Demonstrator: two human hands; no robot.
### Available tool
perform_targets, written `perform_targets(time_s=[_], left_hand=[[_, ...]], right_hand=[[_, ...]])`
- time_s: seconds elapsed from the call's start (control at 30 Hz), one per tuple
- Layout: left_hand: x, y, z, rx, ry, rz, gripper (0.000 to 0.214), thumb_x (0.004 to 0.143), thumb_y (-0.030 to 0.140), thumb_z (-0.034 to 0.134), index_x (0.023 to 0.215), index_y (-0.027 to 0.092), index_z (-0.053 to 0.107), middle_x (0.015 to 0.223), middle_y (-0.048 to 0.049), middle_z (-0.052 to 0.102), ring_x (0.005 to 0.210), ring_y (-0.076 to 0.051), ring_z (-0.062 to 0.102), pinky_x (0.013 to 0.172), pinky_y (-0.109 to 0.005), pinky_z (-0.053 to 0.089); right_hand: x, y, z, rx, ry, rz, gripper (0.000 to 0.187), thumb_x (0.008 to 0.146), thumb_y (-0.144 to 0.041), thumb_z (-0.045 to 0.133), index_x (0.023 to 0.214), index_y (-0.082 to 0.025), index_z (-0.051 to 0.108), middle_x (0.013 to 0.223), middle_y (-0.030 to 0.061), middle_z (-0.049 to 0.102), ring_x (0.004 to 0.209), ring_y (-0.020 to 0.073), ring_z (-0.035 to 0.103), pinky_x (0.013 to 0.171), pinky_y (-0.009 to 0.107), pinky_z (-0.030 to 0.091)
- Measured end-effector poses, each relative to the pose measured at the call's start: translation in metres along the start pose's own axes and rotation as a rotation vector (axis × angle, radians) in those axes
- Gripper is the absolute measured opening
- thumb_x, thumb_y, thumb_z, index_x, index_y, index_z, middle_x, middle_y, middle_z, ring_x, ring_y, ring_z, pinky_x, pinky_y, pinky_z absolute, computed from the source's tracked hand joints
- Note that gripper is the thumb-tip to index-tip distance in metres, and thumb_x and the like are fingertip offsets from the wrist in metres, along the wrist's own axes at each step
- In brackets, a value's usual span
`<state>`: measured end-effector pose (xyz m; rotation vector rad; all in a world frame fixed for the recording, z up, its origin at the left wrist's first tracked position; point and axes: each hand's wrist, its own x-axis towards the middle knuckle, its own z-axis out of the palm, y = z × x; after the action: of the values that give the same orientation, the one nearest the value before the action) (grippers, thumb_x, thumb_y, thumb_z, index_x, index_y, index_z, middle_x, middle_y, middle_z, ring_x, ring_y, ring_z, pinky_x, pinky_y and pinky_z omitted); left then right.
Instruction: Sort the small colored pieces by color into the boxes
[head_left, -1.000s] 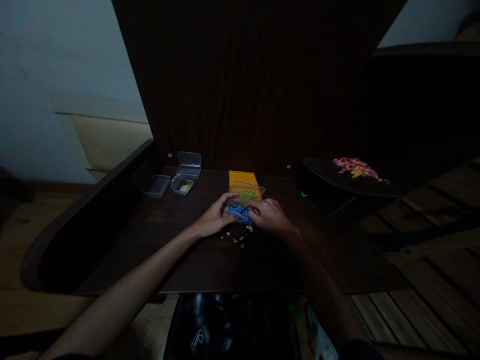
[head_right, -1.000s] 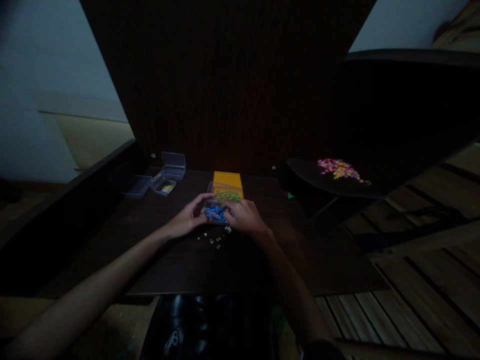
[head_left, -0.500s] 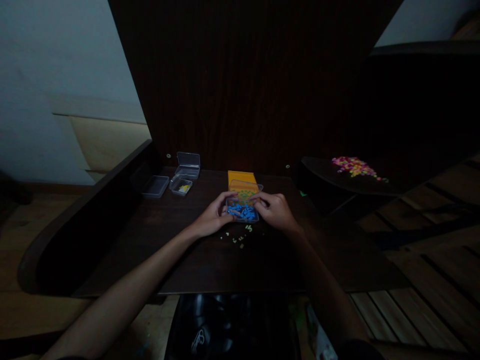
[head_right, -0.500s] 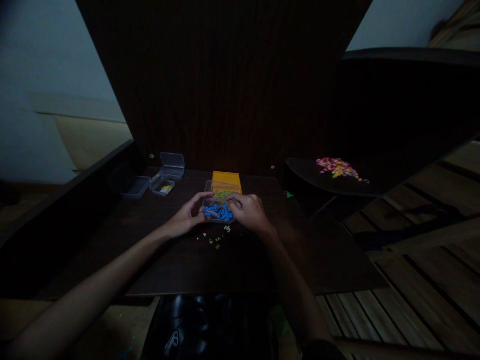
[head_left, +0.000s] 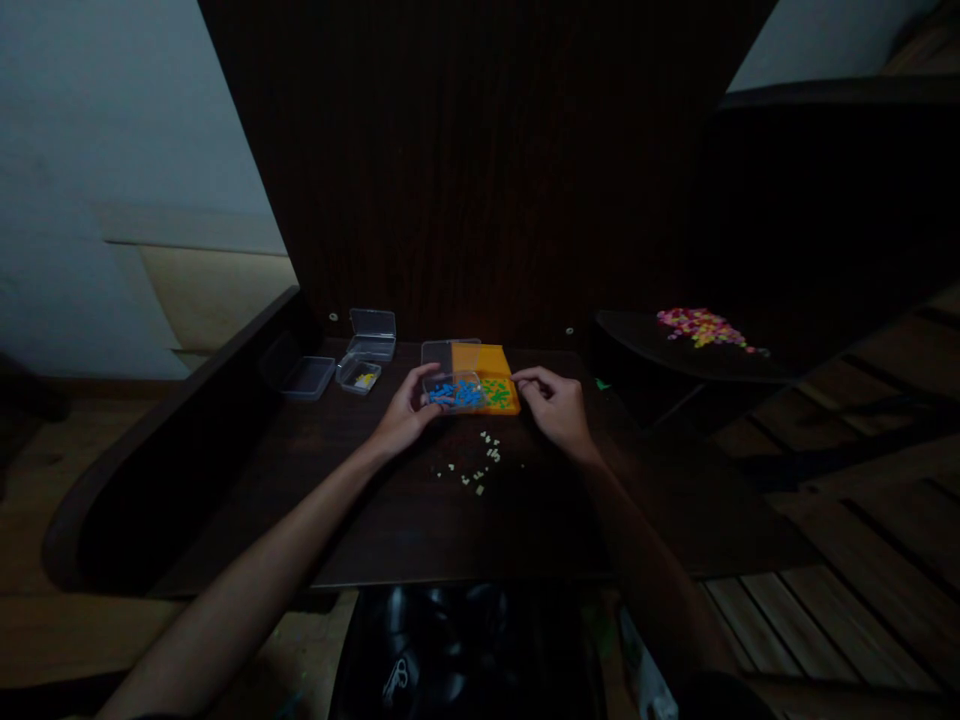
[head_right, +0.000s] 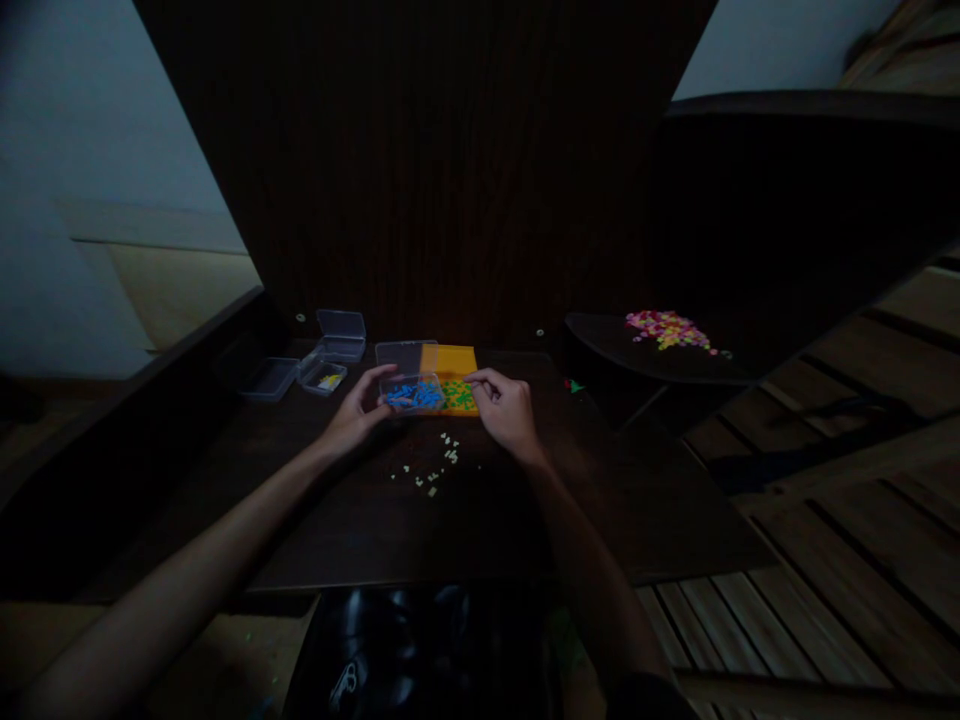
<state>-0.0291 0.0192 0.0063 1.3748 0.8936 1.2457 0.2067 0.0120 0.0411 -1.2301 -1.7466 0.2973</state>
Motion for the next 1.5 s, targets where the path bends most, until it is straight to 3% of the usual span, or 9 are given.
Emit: perform_targets(time_s=[0.3,0.6,0.9,1.1,1.3,1.5], left_hand=[[0.01,-0.011,-0.011,0.099,0.217,0.015,0.07,0.065,0.028,0.075,0.127,0.019,0.043,0.131,-0.0135,0.053,0.111,-0.024,0.059,0.098,-0.042,0.048],[0.018,-0.023,-0.024,0.317,0.363,-0.003,0.064,0.068,0.019,0.072,0.126,0.021,0.045,0.131,-0.0103,0.053,0.114,-0.024,0.057,0.101,-0.043,0.046],[0.016,-0.027,-0.02,0.432,0.358,-0.071,0.064,0.073,0.019,0.068,0.131,0.015,0.041,0.132,-0.014,0.052,0.113,-0.023,0.057,0.102,-0.038,0.045],[0.013,-0.026,-0.018,0.605,0.379,-0.093,0.07,0.074,0.036,0.071,0.133,0.016,0.041,0.119,-0.0137,0.06,0.089,-0.021,0.065,0.087,-0.038,0.052],[0.013,-0.027,-0.012,0.779,0.403,-0.066,0.066,0.074,0.047,0.067,0.128,0.016,0.046,0.12,-0.0172,0.058,0.119,-0.031,0.049,0.101,-0.047,0.04],[0.025,-0.029,-0.001,0.907,0.433,-0.097,0.067,0.076,0.052,0.062,0.129,0.014,0.045,0.115,-0.021,0.059,0.121,-0.037,0.045,0.099,-0.053,0.036]], right_hand=[[0.003,0.006,0.0,-0.025,0.089,0.04,0.026,0.079,-0.024,0.051,0.082,-0.015,0.074,0.06,0.0009,0.061,0.052,0.011,0.046,0.052,0.023,0.035],[0.007,0.025,0.004,-0.059,0.084,0.059,0.027,0.079,-0.024,0.05,0.082,-0.015,0.075,0.053,-0.0015,0.054,0.051,0.011,0.044,0.052,0.022,0.032],[0.016,0.052,0.017,-0.049,0.041,0.057,0.028,0.078,-0.025,0.048,0.081,-0.016,0.075,0.052,-0.0014,0.054,0.052,0.012,0.046,0.053,0.022,0.033],[0.013,0.079,0.019,-0.118,0.049,0.027,0.03,0.078,-0.026,0.047,0.082,-0.016,0.074,0.051,-0.0021,0.051,0.05,0.0113,0.045,0.054,0.023,0.032],[0.005,0.094,0.02,-0.076,0.17,0.081,0.033,0.08,-0.03,0.044,0.085,-0.014,0.072,0.049,-0.003,0.047,0.048,0.0114,0.041,0.052,0.023,0.032],[0.003,0.098,0.023,-0.117,0.151,0.098,0.032,0.08,-0.029,0.044,0.086,-0.014,0.072,0.05,-0.0025,0.048,0.049,0.012,0.043,0.053,0.023,0.032]])
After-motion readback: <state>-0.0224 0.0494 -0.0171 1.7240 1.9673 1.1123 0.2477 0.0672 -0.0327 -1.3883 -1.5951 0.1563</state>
